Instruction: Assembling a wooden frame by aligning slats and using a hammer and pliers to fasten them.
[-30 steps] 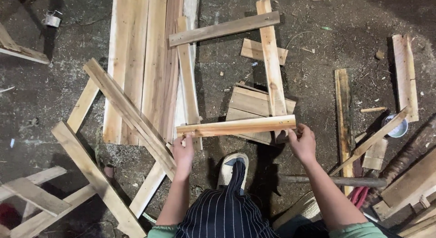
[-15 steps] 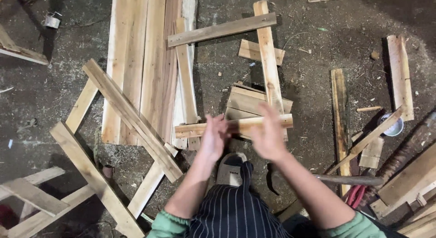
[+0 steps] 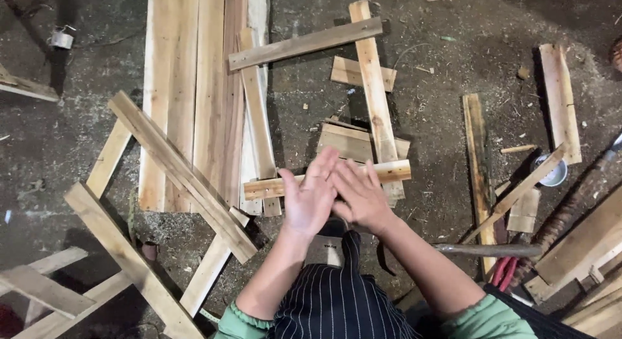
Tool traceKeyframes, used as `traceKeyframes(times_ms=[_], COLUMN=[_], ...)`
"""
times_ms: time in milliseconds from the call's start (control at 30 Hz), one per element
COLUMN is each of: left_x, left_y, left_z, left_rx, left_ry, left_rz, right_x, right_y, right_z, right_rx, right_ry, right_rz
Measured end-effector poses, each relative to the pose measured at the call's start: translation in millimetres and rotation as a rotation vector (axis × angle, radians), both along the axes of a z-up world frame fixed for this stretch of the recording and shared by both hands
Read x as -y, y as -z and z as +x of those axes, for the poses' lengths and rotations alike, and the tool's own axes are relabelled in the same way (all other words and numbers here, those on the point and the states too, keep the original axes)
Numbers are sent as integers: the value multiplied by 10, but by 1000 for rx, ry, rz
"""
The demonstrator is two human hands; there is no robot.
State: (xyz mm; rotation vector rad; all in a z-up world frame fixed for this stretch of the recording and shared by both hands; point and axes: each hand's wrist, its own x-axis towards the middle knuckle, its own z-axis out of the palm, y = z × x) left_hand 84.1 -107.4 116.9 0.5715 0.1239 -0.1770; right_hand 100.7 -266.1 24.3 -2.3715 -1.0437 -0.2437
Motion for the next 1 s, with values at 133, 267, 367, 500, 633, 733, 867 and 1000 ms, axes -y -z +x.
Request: traceKeyframes(times_ms=[133, 267, 367, 500, 633, 733, 867, 1000], left_x=[-164, 175, 382, 362, 317, 325, 262, 140], left_y=[-208, 513, 962, 812, 703, 799, 762, 513], left_z=[21, 69, -88, -152, -173, -218, -217, -213], left_rx=[242, 731, 935, 976, 1054, 1070, 1078, 1000], left_ry=[-8, -318, -15, 25, -129, -209, -241, -294], left_rz=[861, 1492, 1693, 1674, 1554, 1507, 1503, 1561], right_x=[-22, -275, -343, -395, -380, -403, -391, -294], right_y=[44, -989, -1185, -1348, -1480, -1551, -1604, -1010], right_z=[-166, 29, -8, -59, -77, -121, -186, -340], right_rx=[-787, -1356, -1423, -1532, -1620, -1693, -1787, -1812], right_ry=[543, 703, 679, 641, 611, 575, 527, 389], right_rz=[522, 618, 696, 799, 912, 983, 1087, 1072])
